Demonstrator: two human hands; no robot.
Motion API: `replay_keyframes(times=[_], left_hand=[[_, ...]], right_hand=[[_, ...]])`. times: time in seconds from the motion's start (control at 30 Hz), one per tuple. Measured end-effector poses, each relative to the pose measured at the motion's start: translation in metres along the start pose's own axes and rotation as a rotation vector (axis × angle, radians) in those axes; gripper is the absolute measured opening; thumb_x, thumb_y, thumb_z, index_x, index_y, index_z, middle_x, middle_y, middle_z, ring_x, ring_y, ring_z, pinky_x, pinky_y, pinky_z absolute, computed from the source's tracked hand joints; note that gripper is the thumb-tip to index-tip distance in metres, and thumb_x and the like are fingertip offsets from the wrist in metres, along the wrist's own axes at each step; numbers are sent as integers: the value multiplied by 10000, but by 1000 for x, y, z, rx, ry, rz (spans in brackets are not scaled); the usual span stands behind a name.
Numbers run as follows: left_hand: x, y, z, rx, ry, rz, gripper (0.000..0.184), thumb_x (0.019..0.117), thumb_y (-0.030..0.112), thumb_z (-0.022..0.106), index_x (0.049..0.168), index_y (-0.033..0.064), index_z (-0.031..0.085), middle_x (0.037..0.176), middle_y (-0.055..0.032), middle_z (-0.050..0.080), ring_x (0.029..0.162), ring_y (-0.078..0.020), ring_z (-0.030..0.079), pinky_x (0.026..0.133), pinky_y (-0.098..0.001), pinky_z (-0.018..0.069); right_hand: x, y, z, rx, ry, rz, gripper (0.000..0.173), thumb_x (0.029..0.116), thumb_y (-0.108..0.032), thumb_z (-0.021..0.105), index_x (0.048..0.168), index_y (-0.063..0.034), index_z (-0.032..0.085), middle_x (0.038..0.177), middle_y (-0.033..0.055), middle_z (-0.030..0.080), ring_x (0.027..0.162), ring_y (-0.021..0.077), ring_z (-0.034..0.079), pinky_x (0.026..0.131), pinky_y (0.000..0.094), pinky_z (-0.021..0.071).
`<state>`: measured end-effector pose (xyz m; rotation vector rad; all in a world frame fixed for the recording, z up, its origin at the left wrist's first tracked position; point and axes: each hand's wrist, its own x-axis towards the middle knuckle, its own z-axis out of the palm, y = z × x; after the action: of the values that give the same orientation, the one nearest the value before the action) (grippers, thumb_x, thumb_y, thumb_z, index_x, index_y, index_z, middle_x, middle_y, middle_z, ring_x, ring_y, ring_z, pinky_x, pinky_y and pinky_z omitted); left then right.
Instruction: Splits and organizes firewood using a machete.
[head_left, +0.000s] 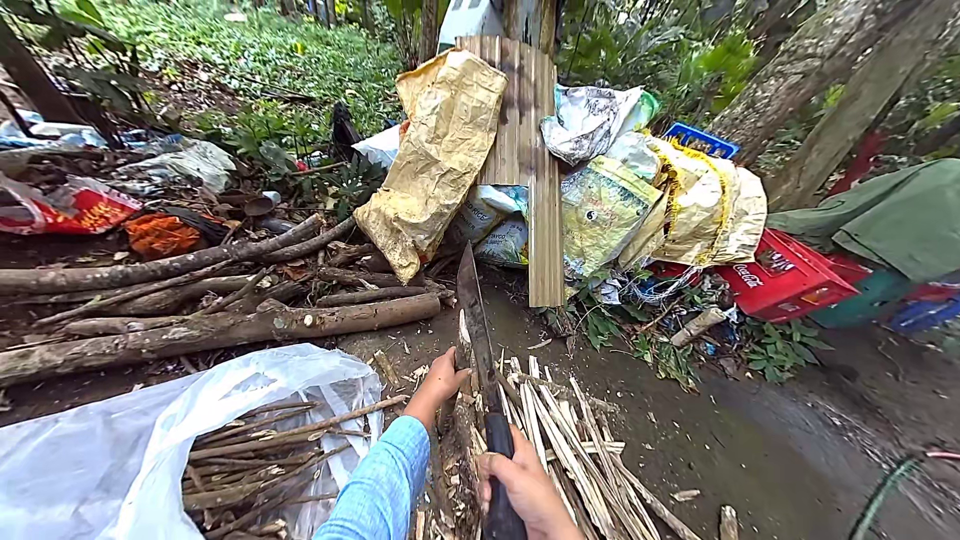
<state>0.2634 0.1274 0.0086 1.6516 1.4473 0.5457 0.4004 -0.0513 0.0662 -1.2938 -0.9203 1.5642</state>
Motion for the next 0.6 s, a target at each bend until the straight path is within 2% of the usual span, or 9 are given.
replay_keyframes(times=[0.07, 0.1, 0.17, 0.23, 0.33, 0.4, 0.47, 0.53, 0.6], left_hand=[[-1, -1, 0, 14, -7, 0, 542, 1021, 156, 638, 1490, -30, 440, 1353, -271, 612, 1287, -370, 601, 1131, -514, 435], [0, 0, 0, 27, -10, -3, 546, 1024, 168, 637, 1493, -28, 436, 1355, -271, 610, 1287, -370, 601, 1131, -516, 435], [3, 3, 1, 38, -8, -15, 553, 1029, 186, 638, 1500, -17, 433, 1358, -266, 611, 1288, -369, 600, 1132, -518, 433], [6, 4, 2, 35, -6, -22, 550, 1029, 190, 638, 1500, -12, 436, 1352, -267, 613, 1286, -372, 601, 1128, -523, 435], [7, 6, 3, 35, -13, -18, 555, 1028, 190, 640, 1502, -13, 435, 1365, -268, 606, 1300, -372, 592, 1135, -521, 431], [7, 5, 3, 24, -8, -10, 559, 1021, 187, 649, 1497, -19, 440, 1359, -271, 608, 1297, -375, 593, 1134, -526, 431], [8, 6, 3, 26, -11, -6, 560, 1021, 188, 649, 1498, -16, 439, 1361, -267, 608, 1298, -373, 592, 1135, -524, 430], [8, 6, 3, 28, -19, -6, 556, 1021, 183, 648, 1497, -15, 440, 1360, -265, 609, 1294, -370, 595, 1134, -523, 431], [6, 6, 4, 29, -21, -1, 541, 1021, 174, 645, 1486, -20, 447, 1354, -268, 611, 1288, -370, 599, 1130, -521, 435]], right_hand=[[-7, -15, -4, -18, -13, 7, 369, 886, 67, 544, 1238, 10, 450, 636, 42, 546, 457, 130, 566, 463, 286, 547], [-8, -17, -5, -134, 18, -25, 375, 874, 55, 567, 1230, 1, 462, 659, 49, 562, 469, 131, 573, 475, 288, 547], [-8, -11, -10, -465, 138, -146, 490, 839, -15, 634, 1310, 9, 501, 758, 84, 612, 561, 161, 604, 560, 346, 546], [-12, -8, -14, -626, 254, -326, 573, 792, -51, 661, 1339, 59, 531, 822, 130, 646, 651, 204, 619, 625, 411, 531], [-15, -15, -12, -552, 324, -597, 521, 773, -95, 649, 1251, 82, 544, 769, 44, 622, 582, 76, 589, 549, 267, 528], [-11, -16, -10, -503, 345, -668, 509, 776, -114, 641, 1234, 81, 539, 755, 6, 617, 574, 23, 580, 542, 213, 519], [-3, -12, -11, -537, 324, -555, 535, 779, -106, 641, 1273, 69, 533, 778, 38, 625, 589, 78, 593, 564, 271, 533], [7, -6, -15, -621, 222, -240, 553, 829, -71, 651, 1352, 28, 499, 817, 117, 633, 621, 197, 622, 611, 401, 547], [20, 2, -18, -704, 133, 1, 562, 876, -58, 648, 1405, -16, 461, 912, 174, 646, 703, 271, 654, 690, 472, 558]])
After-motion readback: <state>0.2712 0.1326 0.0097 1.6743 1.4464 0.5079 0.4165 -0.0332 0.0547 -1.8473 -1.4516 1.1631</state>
